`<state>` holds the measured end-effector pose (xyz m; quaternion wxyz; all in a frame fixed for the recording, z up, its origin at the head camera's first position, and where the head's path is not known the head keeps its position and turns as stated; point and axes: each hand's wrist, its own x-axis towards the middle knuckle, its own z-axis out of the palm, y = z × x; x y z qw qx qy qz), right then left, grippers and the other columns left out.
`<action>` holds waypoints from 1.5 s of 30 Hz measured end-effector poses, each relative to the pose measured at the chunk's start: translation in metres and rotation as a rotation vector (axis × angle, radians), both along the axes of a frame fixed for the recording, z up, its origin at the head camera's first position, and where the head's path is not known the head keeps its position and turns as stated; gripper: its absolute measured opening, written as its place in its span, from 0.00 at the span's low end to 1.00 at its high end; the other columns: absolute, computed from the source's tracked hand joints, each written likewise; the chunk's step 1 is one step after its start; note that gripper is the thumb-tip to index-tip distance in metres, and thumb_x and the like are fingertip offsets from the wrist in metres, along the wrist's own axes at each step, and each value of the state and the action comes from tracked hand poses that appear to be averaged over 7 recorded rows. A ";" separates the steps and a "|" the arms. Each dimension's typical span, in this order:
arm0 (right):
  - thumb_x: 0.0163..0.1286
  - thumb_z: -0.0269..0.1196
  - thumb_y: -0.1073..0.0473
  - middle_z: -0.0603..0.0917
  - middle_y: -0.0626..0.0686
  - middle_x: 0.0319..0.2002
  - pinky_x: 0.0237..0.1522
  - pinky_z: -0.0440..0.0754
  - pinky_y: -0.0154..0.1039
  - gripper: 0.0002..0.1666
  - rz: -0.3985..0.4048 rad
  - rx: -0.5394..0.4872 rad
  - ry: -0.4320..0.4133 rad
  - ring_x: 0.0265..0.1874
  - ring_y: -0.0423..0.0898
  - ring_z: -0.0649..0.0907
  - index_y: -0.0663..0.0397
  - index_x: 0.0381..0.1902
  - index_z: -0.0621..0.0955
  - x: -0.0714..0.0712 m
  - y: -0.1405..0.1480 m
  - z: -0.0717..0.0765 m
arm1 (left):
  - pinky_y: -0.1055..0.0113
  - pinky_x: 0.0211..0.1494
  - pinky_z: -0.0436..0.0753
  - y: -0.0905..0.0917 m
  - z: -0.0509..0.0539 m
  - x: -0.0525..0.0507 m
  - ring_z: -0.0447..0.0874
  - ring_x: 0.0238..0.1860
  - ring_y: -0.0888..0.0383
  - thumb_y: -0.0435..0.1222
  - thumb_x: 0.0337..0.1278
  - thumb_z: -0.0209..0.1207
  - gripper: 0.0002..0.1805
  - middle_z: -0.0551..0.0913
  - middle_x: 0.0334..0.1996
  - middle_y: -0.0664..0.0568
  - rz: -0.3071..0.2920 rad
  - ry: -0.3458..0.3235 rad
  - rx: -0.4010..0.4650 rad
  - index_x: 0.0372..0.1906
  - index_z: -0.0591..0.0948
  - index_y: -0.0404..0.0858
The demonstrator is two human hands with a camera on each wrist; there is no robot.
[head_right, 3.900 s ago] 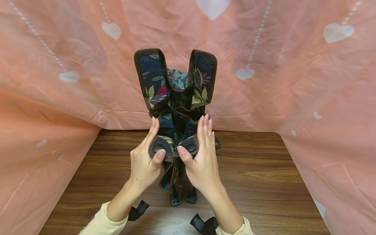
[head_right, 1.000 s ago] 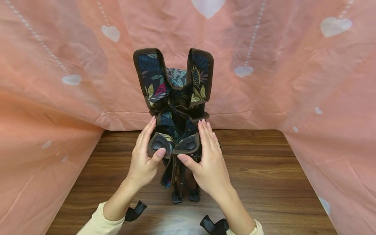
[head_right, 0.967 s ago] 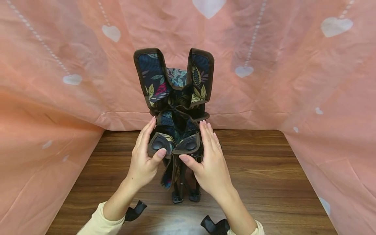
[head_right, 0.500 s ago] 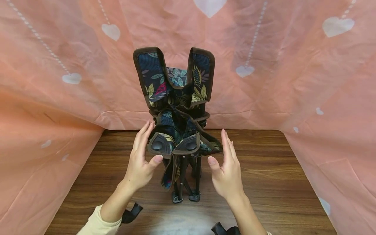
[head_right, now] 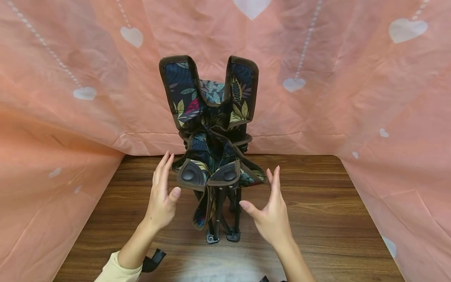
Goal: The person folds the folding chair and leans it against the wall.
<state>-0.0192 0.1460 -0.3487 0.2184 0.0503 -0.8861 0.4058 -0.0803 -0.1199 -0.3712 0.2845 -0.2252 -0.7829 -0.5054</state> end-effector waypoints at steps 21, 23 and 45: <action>0.51 0.72 0.37 0.51 0.62 0.77 0.65 0.65 0.66 0.68 0.082 0.208 -0.350 0.72 0.66 0.60 0.54 0.78 0.48 -0.015 0.011 -0.052 | 0.28 0.68 0.46 -0.008 -0.057 -0.007 0.39 0.76 0.38 0.53 0.53 0.64 0.51 0.40 0.79 0.48 0.055 -0.233 -0.128 0.77 0.51 0.47; 0.51 0.73 0.37 0.49 0.60 0.78 0.65 0.65 0.67 0.69 0.107 0.204 -0.366 0.72 0.66 0.59 0.51 0.78 0.47 -0.017 0.012 -0.058 | 0.27 0.69 0.43 -0.008 -0.064 -0.008 0.36 0.77 0.36 0.55 0.52 0.65 0.52 0.39 0.79 0.47 0.051 -0.252 -0.146 0.77 0.51 0.47; 0.49 0.73 0.36 0.45 0.65 0.77 0.70 0.57 0.65 0.73 0.192 0.251 -0.465 0.74 0.65 0.52 0.58 0.78 0.44 -0.026 0.005 -0.102 | 0.28 0.68 0.53 -0.002 -0.122 -0.015 0.35 0.78 0.39 0.56 0.37 0.72 0.64 0.37 0.79 0.49 -0.101 -0.313 -0.326 0.78 0.48 0.44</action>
